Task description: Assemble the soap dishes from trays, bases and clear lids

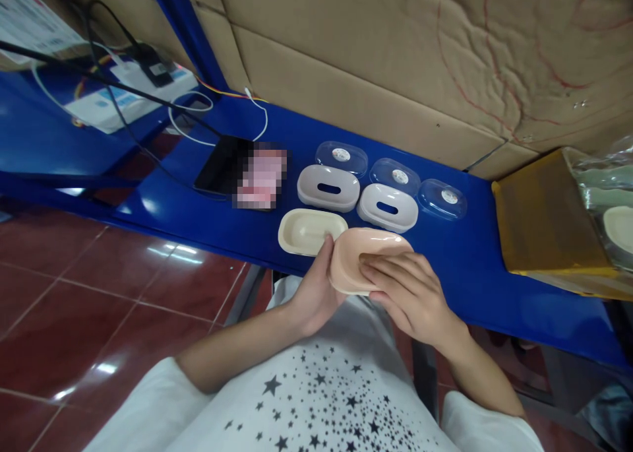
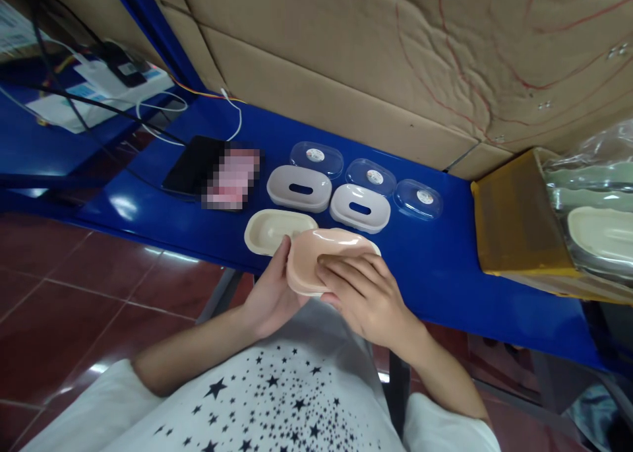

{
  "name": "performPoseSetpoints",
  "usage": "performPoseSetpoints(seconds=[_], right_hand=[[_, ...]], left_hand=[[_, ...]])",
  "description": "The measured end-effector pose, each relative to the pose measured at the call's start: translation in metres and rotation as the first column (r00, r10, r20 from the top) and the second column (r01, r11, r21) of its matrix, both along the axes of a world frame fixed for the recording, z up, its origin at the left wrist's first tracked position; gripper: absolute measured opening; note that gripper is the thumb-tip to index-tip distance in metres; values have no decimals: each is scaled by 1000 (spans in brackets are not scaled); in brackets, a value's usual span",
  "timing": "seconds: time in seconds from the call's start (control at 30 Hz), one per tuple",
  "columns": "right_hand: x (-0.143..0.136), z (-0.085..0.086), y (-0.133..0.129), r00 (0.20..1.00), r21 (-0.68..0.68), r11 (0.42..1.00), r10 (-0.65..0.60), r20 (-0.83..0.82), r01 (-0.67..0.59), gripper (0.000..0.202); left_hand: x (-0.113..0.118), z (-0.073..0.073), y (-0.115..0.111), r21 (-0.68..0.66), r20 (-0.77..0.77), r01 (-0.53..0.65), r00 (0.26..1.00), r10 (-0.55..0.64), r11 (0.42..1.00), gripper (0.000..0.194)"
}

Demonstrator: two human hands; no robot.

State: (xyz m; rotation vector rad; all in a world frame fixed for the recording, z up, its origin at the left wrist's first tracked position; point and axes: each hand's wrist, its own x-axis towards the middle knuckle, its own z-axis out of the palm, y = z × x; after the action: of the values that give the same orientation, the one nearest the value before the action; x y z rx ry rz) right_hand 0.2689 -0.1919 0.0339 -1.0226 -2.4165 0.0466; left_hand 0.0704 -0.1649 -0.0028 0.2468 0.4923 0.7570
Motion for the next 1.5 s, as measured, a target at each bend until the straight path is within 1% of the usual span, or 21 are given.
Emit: performPoseSetpoints(seconds=[0.07, 0.13, 0.2, 0.27, 0.3, 0.37, 0.5, 0.6, 0.7, 0.73, 0.8, 0.87, 0.9, 0.97, 1.07, 1.13, 1.2, 1.27, 1.33, 1.4, 1.5], right_hand=[[4, 2, -4, 999, 46, 998, -36, -37, 37, 60], [18, 1, -9, 988, 115, 983, -134, -80, 143, 58], [42, -2, -12, 943, 166, 929, -318, -101, 331, 55], [72, -10, -9, 862, 167, 847, -505, -39, 504, 51], [87, -15, -6, 826, 151, 818, -563, 15, 555, 47], [115, -29, 2, 797, 97, 803, -595, 105, 588, 42], [144, -53, 20, 827, -11, 838, -536, 171, 546, 40], [140, -52, 21, 856, -60, 862, -488, 170, 503, 43], [113, -33, 4, 867, -76, 865, -486, 109, 495, 57], [99, -26, -4, 886, -85, 882, -458, 77, 463, 61], [69, -14, -18, 950, -100, 944, -312, 33, 314, 67], [40, -8, -27, 992, -78, 989, -124, 39, 126, 72], [29, -8, -29, 997, -54, 997, -52, 48, 55, 74], [16, -9, -32, 999, -19, 1000, 3, 38, -3, 76], [24, -11, -44, 997, -42, 998, -57, -60, 54, 75], [41, -13, -59, 974, -62, 983, -180, -134, 173, 71], [60, -17, -76, 919, -17, 942, -330, -217, 335, 65], [77, -25, -89, 853, 31, 877, -458, -250, 480, 60], [87, -37, -95, 821, 44, 831, -538, -192, 555, 58], [93, -50, -95, 824, 31, 825, -560, -88, 564, 58], [99, -64, -89, 836, 25, 836, -548, 24, 548, 56]], left_hand=[[-1, 0, 0, 38, 37, -8, 999, 6, 999, 79], [-2, 0, -1, 54, 47, -15, 999, 13, 998, 77], [-4, -1, -1, 48, 35, -21, 999, 20, 999, 73], [-5, -3, -1, 39, 18, -23, 1000, 22, 999, 70], [-5, -4, -1, 33, 10, -15, 1000, 15, 999, 69], [-5, -6, -2, 20, -2, 22, 1000, -22, 1000, 67], [-4, -7, -5, -12, -66, 87, 994, -87, 996, 66], [-2, -8, -7, -16, -91, 83, 992, -85, 996, 67], [0, -9, -6, -4, -75, 76, 994, -76, 997, 65], [0, -9, -6, 6, -69, 75, 995, -75, 997, 65], [1, -9, -5, 40, -53, 88, 995, -86, 995, 66], [0, -9, -5, 78, -34, 112, 993, -110, 991, 69], [0, -8, -5, 97, -29, 126, 992, -124, 987, 72], [-2, -8, -5, 141, -39, 151, 988, -147, 978, 74], [-7, -7, -3, 235, -94, 199, 979, -182, 951, 72], [-13, -6, -1, 303, -164, 242, 966, -200, 922, 65], [-19, -4, 1, 362, -254, 257, 952, -171, 896, 55], [-26, 0, 5, 420, -317, 232, 943, -98, 877, 44], [-33, 4, 8, 481, -356, 189, 934, -6, 856, 36], [-39, 7, 11, 547, -393, 122, 911, 125, 828, 29], [-48, 9, 12, 640, -446, 25, 826, 345, 768, 24]])
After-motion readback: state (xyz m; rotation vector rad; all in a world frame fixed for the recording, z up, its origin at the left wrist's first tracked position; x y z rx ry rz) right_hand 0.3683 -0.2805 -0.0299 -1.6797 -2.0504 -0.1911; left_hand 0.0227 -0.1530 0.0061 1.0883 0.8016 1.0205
